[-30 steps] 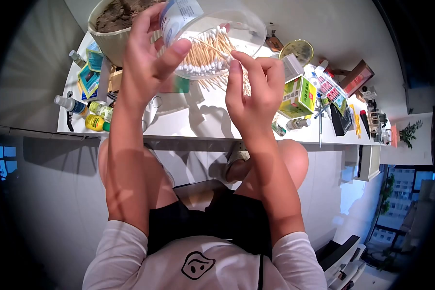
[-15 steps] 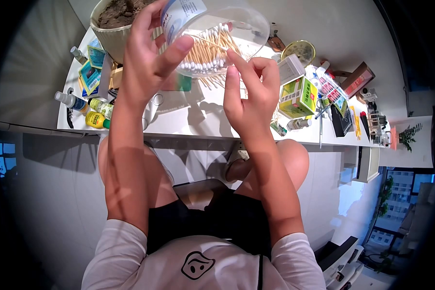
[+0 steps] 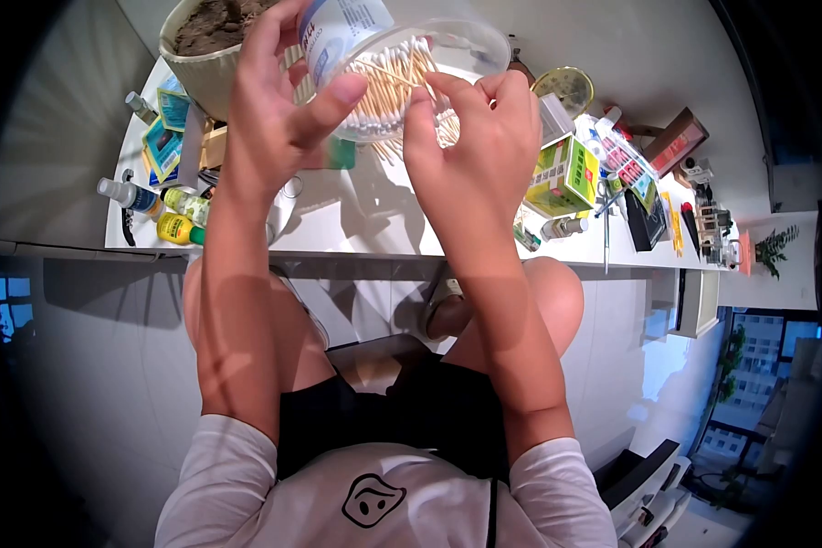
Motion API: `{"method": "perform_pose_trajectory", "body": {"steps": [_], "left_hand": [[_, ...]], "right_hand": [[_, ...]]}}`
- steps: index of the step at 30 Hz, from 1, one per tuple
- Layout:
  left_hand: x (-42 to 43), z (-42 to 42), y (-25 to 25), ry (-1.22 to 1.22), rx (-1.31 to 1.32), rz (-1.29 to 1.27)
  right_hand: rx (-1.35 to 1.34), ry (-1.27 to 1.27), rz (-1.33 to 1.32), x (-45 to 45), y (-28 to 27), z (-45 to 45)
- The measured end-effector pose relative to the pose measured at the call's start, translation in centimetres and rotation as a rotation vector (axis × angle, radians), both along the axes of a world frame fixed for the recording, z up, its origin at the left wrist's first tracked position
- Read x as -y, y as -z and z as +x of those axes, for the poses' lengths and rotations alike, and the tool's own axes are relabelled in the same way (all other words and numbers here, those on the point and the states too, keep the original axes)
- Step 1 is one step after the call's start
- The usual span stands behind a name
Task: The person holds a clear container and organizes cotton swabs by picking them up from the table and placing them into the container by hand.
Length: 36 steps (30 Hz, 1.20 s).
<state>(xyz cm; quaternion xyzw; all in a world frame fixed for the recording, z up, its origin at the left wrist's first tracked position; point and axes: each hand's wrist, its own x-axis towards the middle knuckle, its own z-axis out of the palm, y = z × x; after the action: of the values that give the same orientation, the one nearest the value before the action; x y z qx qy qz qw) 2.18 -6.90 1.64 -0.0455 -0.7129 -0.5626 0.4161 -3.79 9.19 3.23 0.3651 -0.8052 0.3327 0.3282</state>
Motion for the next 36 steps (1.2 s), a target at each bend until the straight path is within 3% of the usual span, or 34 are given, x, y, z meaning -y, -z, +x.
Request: {"method": "perform_pose_trajectory", "body": {"steps": [12, 18, 25, 31, 34, 36], "left_hand": [[-0.63, 0.02, 0.14, 0.01, 0.059, 0.083], [-0.44, 0.14, 0.07, -0.005, 0.088, 0.043], [-0.62, -0.13, 0.44, 0.006, 0.061, 0.052], [-0.51, -0.24, 0.36, 0.028, 0.055, 0.082], [-0.36, -0.18, 0.41, 0.03, 0.062, 0.078], [-0.31, -0.08, 0.36, 0.022, 0.075, 0.059]], "right_hand": [[-0.077, 0.138, 0.187, 0.42, 0.63, -0.23], [-0.059, 0.041, 0.142, 0.32, 0.44, -0.13], [-0.085, 0.095, 0.23, 0.45, 0.71, -0.57], [-0.116, 0.112, 0.13, -0.15, 0.05, -0.36], [-0.143, 0.021, 0.054, -0.08, 0.1, -0.28], [0.021, -0.149, 0.01, -0.03, 0.15, 0.18]]}}
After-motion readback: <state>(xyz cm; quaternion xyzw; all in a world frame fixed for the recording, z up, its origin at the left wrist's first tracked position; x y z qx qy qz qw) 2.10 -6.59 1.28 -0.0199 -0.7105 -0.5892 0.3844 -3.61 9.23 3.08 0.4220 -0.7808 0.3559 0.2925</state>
